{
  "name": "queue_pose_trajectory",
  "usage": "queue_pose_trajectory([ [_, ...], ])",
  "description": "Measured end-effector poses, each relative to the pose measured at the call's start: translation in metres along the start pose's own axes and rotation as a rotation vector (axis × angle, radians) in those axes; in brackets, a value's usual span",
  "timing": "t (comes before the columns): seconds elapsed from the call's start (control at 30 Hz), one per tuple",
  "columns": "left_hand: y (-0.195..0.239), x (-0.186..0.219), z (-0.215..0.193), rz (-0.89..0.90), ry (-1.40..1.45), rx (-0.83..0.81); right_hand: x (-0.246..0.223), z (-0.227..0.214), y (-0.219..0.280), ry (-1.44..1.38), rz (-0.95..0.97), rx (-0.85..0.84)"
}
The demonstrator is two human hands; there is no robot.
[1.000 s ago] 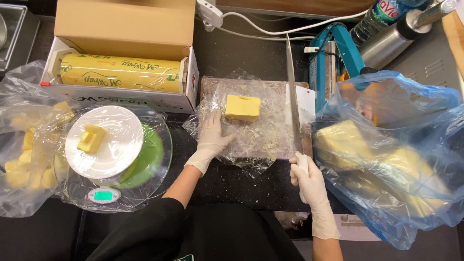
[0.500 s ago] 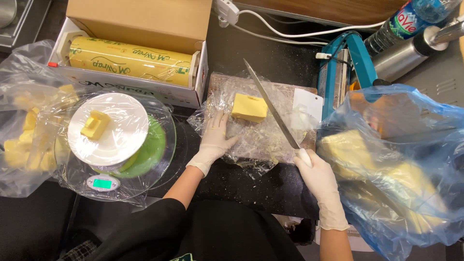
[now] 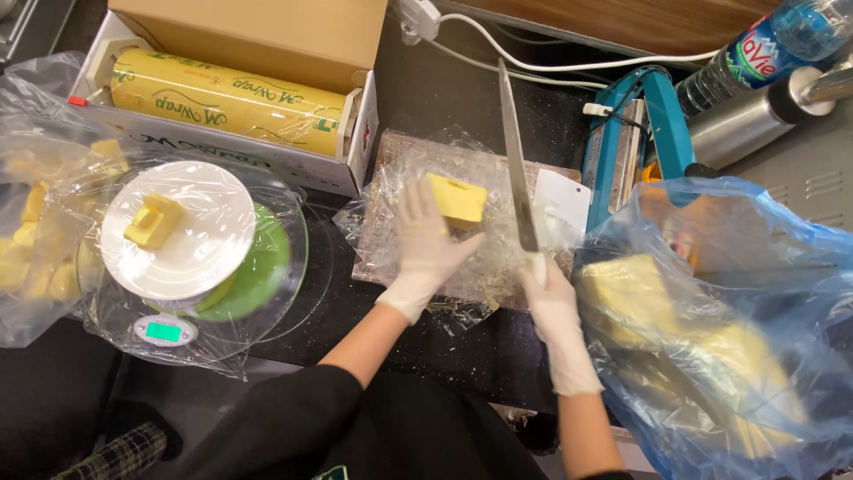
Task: Cutting large blocks of butter into smaller portions, weighing them on a digital scale, and wrapping them in plastic wrap.
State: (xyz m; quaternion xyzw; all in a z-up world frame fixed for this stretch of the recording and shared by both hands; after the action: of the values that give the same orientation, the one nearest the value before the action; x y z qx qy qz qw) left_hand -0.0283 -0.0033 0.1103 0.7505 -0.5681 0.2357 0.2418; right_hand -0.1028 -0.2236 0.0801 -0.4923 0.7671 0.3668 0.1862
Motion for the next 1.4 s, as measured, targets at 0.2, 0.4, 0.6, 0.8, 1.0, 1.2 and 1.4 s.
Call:
queue_pose_trajectory([
  [0.2, -0.050, 0.020, 0.049, -0.209, -0.403, -0.204, 0.032, 0.039, -0.048, -0.090, -0.053, 0.001],
  [0.4, -0.068, -0.001, 0.091, -0.222, -0.547, -0.258, 0.045, 0.037, -0.048, -0.110, -0.057, -0.017],
  [0.6, -0.028, 0.017, 0.000, -0.180, -0.215, -0.180, 0.017, -0.010, -0.061, -0.060, -0.236, 0.095],
  [0.8, -0.036, -0.109, -0.009, -0.271, -0.212, 0.149, -0.006, -0.019, -0.085, -0.033, -0.300, 0.093],
  [1.0, -0.044, -0.160, -0.004, -0.498, -0.036, 0.091, 0.004, 0.002, -0.111, 0.021, -0.203, 0.101],
  [1.2, -0.050, -0.175, 0.006, -0.583, 0.289, 0.152, 0.011, 0.006, -0.099, 0.028, -0.120, 0.076],
  [1.4, -0.056, -0.205, 0.024, -0.709, 0.180, -0.081, 0.008, 0.004, -0.075, 0.013, -0.124, 0.060],
])
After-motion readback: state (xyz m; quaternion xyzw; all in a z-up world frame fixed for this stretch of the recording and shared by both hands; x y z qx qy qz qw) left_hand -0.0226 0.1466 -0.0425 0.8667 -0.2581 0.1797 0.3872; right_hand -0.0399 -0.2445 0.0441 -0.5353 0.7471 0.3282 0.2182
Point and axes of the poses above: each hand's wrist, its own y-axis away from the middle knuckle, its own z-axis out of the palm, x = y × z, the point moved 10 cm from there along -y, towards the middle knuckle, and after that the axes turned 13 degrees about -z, right-handed, at the moved point
